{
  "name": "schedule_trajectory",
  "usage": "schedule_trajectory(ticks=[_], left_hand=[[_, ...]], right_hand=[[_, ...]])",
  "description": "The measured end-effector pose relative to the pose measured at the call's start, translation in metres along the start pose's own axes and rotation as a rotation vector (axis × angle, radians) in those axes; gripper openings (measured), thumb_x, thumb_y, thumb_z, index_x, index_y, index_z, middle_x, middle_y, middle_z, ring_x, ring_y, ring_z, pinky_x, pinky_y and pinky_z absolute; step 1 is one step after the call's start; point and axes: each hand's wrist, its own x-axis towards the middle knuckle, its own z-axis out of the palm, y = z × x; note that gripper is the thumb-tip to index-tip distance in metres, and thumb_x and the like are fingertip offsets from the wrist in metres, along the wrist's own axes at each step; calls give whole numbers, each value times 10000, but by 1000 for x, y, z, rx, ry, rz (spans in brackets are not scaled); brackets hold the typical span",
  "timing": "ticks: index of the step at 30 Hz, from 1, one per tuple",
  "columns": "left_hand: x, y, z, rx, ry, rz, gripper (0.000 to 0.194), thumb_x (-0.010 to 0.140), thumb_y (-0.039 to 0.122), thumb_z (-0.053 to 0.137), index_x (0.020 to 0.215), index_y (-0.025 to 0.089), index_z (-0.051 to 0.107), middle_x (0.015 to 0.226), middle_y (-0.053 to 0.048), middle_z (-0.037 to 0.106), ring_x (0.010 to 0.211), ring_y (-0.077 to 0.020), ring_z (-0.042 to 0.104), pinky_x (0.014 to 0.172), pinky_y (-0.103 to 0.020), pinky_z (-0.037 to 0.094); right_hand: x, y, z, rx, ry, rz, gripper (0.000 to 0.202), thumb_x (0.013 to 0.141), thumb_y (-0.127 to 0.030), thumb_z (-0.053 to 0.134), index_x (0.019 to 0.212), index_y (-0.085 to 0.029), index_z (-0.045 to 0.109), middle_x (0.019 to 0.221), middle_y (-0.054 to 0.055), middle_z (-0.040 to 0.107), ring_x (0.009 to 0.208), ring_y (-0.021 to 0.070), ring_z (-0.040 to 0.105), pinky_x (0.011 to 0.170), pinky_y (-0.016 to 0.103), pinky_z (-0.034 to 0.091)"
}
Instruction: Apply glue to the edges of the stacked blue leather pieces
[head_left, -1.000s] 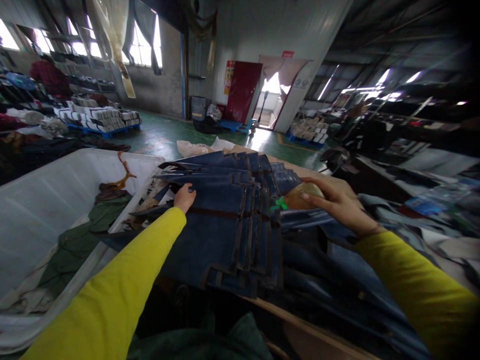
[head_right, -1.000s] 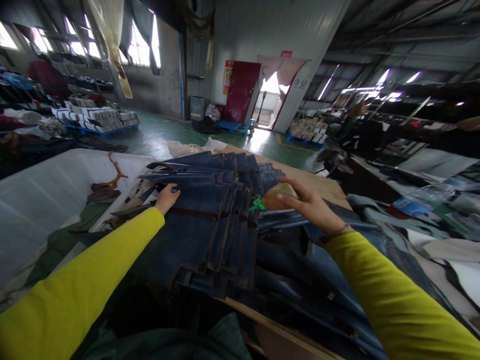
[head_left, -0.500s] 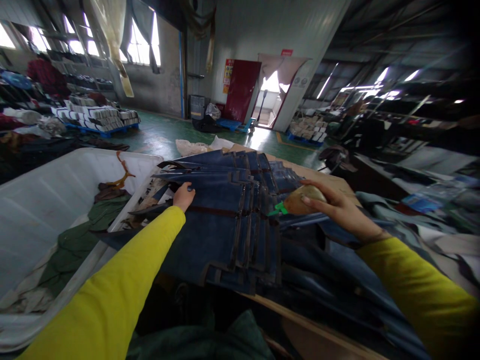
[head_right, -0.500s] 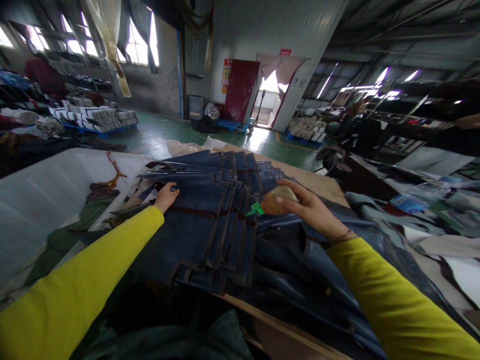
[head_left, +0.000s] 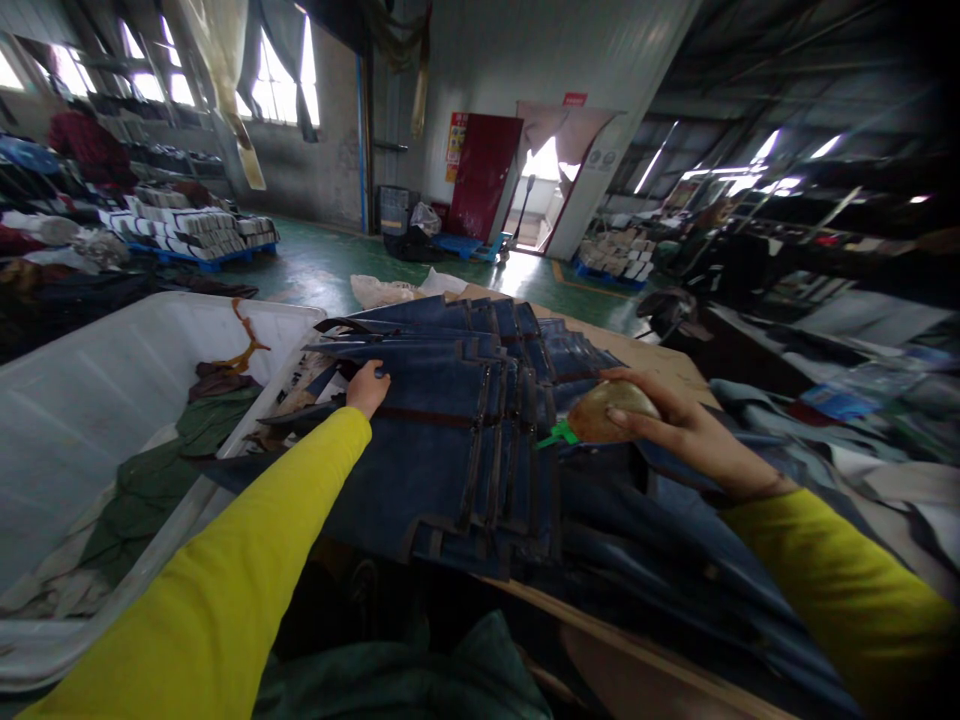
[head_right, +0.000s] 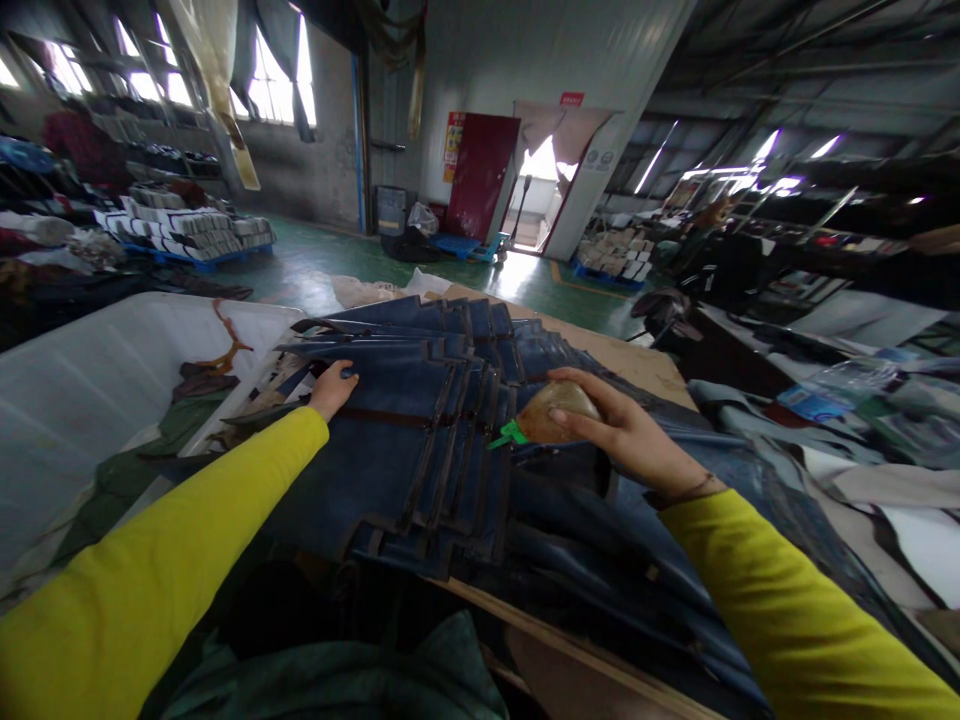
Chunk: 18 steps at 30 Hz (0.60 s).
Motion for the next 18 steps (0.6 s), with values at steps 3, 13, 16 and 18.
schedule_trajectory(ticks=[3,13,16,18], left_hand=[[0,0,0,4,0,-2,370,815,259,542,1176,180,553,1199,-88,605,1093,-206,566,907,-281,423],[-1,2,-2,9,-7,-9,378,815,266,541,1183,183,548,1199,-92,604,1096,-211,564,914,-288,422],[-1,2,-2,11,-6,-7,380,816,268,539,1186,180,545,1210,-92,596,1108,-208,556,925,-285,416],[-1,3,-2,12,-6,-3,380,817,268,539,1185,176,546,1207,-93,597,1106,-207,556,926,-283,415]], right_hand=[[-5,2,1,19,3,-7,490,766,-468,614,1201,-288,479,1188,13,539,1106,222,509,967,310,414],[-42,-3,12,21,-88,-4,482,776,-445,615,1217,-328,459,1213,2,507,1082,197,527,933,258,438],[-52,-7,16,3,-101,-37,472,776,-433,618,1212,-337,465,1202,3,507,1064,202,541,896,252,464],[-56,-9,18,-28,-104,-70,470,778,-417,621,1215,-349,462,1209,-1,505,1082,206,535,912,256,455]])
